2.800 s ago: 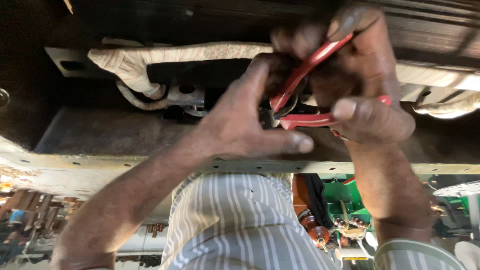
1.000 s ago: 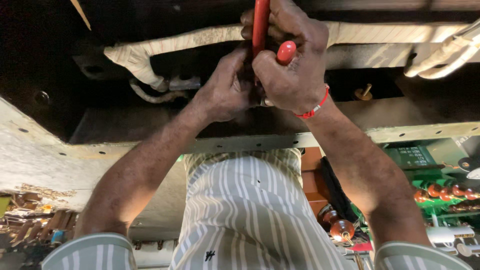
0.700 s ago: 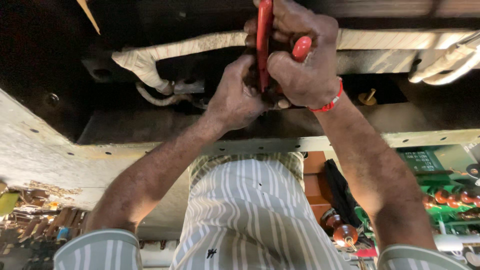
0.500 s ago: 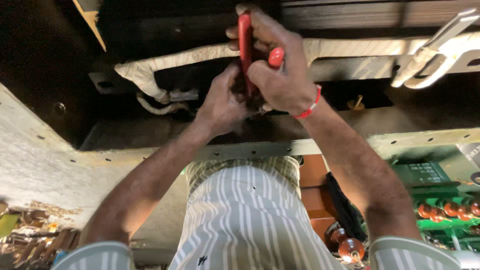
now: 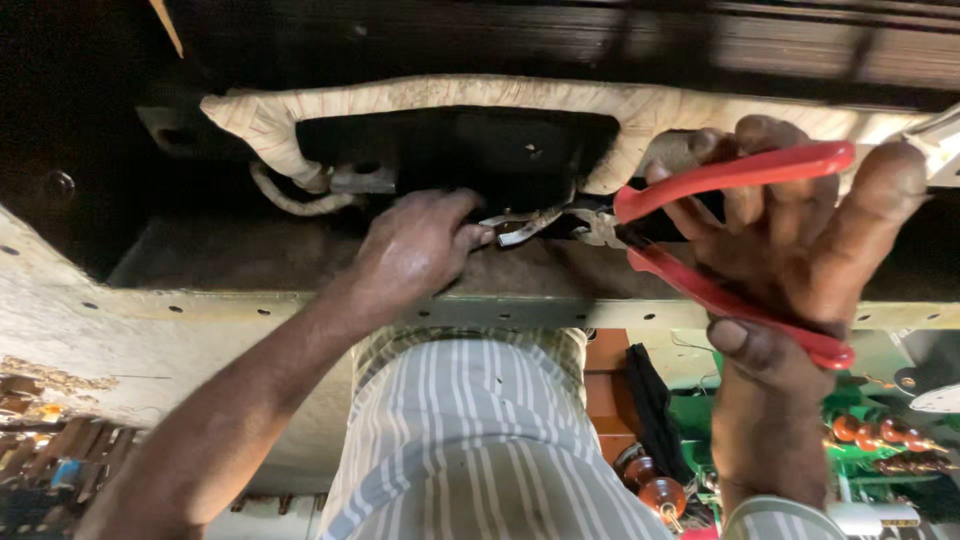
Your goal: The person uses red-handled pliers to cut and adjust wires and components on the underside of a large electrical transformer. They repeatedly reach into the assembly, manipulate connections, and reposition parts while working in a confined space.
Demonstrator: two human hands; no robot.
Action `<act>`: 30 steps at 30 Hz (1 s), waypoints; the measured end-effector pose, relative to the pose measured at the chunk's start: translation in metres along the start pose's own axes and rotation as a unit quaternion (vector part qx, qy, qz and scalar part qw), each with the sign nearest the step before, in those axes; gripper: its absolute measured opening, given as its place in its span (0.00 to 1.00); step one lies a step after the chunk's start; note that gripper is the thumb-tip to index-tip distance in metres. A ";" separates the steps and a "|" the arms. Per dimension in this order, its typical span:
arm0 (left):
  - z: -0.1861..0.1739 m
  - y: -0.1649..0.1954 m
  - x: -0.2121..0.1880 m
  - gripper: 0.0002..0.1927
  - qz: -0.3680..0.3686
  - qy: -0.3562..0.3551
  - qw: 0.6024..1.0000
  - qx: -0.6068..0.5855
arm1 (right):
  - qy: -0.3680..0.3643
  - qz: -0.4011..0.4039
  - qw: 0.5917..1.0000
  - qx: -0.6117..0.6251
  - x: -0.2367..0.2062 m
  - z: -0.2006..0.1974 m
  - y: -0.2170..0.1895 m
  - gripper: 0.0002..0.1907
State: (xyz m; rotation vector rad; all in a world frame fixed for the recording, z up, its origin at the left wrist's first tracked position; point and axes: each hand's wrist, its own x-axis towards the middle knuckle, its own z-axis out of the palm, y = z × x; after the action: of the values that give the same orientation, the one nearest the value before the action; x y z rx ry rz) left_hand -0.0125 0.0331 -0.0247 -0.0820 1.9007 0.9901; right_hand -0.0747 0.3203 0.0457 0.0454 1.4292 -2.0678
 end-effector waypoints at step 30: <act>0.135 -0.102 0.076 0.13 0.082 -0.140 0.980 0.116 | -0.047 -0.131 0.943 -0.303 0.027 0.043 0.085 0.30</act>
State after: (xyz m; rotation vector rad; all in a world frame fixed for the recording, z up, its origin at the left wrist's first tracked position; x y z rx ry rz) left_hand 0.0885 0.0801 -0.1734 0.3381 1.7673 0.8305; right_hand -0.0404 0.2515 -0.0172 -0.5113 2.0342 -1.7010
